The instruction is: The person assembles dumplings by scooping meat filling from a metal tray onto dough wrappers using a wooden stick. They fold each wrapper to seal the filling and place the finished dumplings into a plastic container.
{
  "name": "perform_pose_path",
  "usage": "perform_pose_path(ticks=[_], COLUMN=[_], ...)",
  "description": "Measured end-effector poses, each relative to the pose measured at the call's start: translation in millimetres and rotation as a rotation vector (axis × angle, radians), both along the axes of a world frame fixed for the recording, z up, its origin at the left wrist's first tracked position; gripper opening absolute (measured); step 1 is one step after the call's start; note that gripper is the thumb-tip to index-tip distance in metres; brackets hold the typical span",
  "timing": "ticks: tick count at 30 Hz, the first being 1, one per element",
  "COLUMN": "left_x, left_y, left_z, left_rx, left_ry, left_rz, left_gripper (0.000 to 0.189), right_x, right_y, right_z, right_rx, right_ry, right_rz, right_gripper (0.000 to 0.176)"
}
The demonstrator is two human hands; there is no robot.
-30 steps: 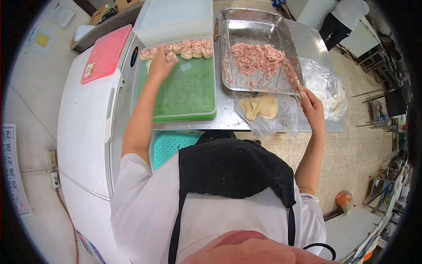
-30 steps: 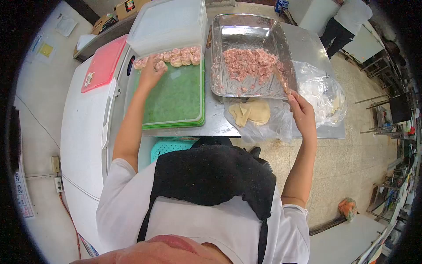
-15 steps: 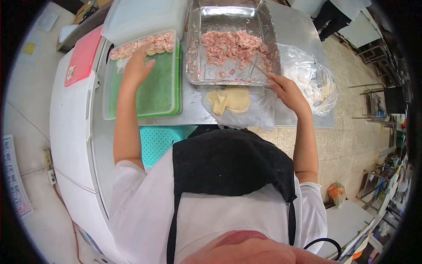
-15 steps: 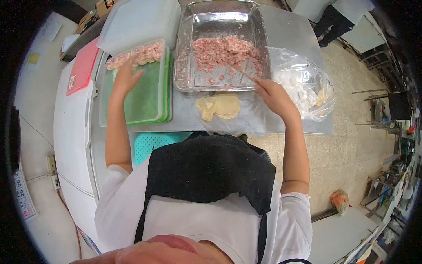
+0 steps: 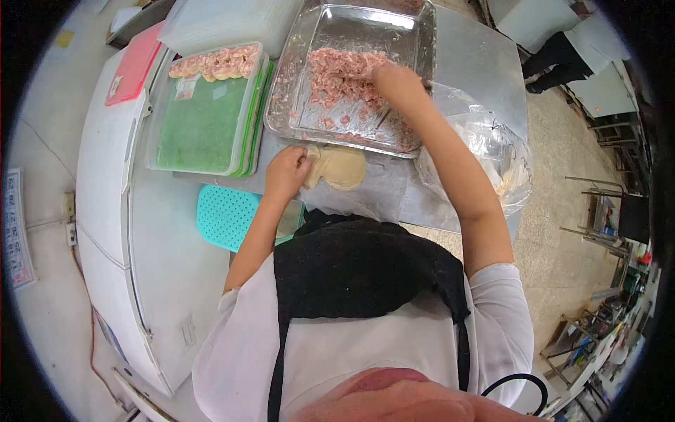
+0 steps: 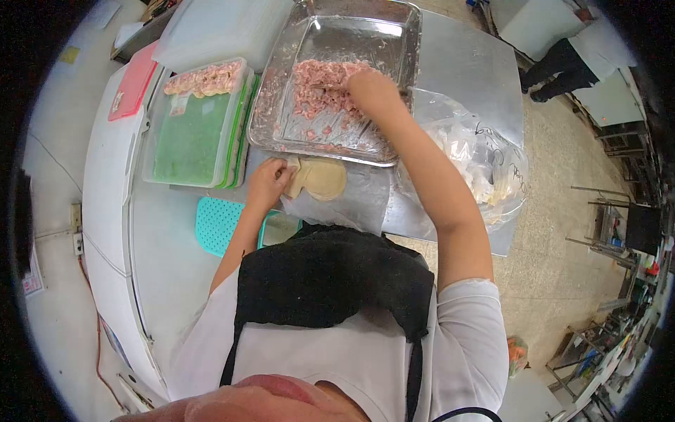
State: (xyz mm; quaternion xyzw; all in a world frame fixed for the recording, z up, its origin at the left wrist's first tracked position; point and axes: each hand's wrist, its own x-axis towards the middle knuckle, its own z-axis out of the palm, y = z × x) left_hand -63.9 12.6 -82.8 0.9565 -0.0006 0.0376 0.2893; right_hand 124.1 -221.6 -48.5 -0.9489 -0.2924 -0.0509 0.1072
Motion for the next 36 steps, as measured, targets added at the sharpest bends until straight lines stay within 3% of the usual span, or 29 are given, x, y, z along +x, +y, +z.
perform_pose_path(ticks=[4, 7, 10, 12, 14, 19, 21, 23, 25, 26, 28, 29, 30, 31, 33, 36], left_x=[8.4, 26.8, 39.6, 51.0, 64.1, 68.8, 72.6, 83.5, 87.4, 87.8, 85.7, 81.1, 79.4, 79.9, 78.4, 82.6], left_y=[1.9, 2.3, 7.7, 16.7, 25.0, 28.6, 39.0, 54.8, 67.0, 71.5, 77.2, 76.5, 75.0, 70.2, 55.2, 48.0], left_z=[23.1, 50.3, 54.6, 55.4, 61.0, 95.3, 97.6, 90.6, 88.5, 91.4, 91.3, 90.7, 89.8, 84.1, 63.8, 46.8], left_rx=[-0.030, 0.101, -0.045, -0.295, -0.418, -0.622, -0.300, -0.243, -0.186, -0.130, -0.085, -0.079, -0.070, -0.077, 0.083, 0.113], left_ry=[-0.036, 0.100, -0.029, -0.229, -0.179, -0.127, -0.229, -0.339, -0.449, -0.473, -0.502, -0.331, -0.159, -0.163, 0.094, -0.020], left_rz=[-0.032, -0.066, -0.064, 0.006, -0.001, -0.101, -0.237, -0.289, -0.341, -0.387, -0.434, -0.551, -0.666, -0.670, -0.856, -0.718], left_gripper=[0.026, 0.023, 0.022, 0.022, 0.021, 0.020, 0.019, 0.019, 0.019, 0.020, 0.021, 0.021, 0.021, 0.021, 0.021, 0.022], right_x=[-29.1, -49.3, -77.6, -73.9, -60.9, -50.6, -79.3, -82.7, -69.0, -52.4, -58.8, -61.5, -83.2, -86.6, -90.7, -83.9], right_y=[9.6, -0.2, -9.2, -14.6, -15.8, 4.0, 13.8, 15.3, 4.6, -4.0, 8.6, 15.2, 28.7, 31.2, 31.8, 14.8], right_z=[-4.1, -4.9, -1.7, 13.2, 46.8, 27.1, 24.5, 37.5, 50.0, 32.3, 22.5, 18.6, 35.7, 41.4, 48.2, 61.7], right_rx=[-0.041, -0.093, -0.176, -0.217, -0.219, -0.269, -0.347, -0.425, -0.288, -0.144, -0.197, -0.239, -0.203, -0.210, -0.352, -0.384], right_ry=[0.025, 0.133, 0.236, 0.244, 0.273, 0.102, 0.276, 0.295, 0.362, 0.303, 0.334, 0.365, 0.443, 0.442, 0.373, 0.312], right_rz=[0.036, 0.119, 0.267, 0.253, 0.233, 0.001, 0.142, 0.104, 0.044, 0.082, -0.010, -0.097, -0.016, -0.021, -0.013, -0.062], right_gripper=[0.018, 0.020, 0.020, 0.021, 0.023, 0.023, 0.022, 0.024, 0.028, 0.033, 0.033, 0.033, 0.035, 0.035, 0.036, 0.032])
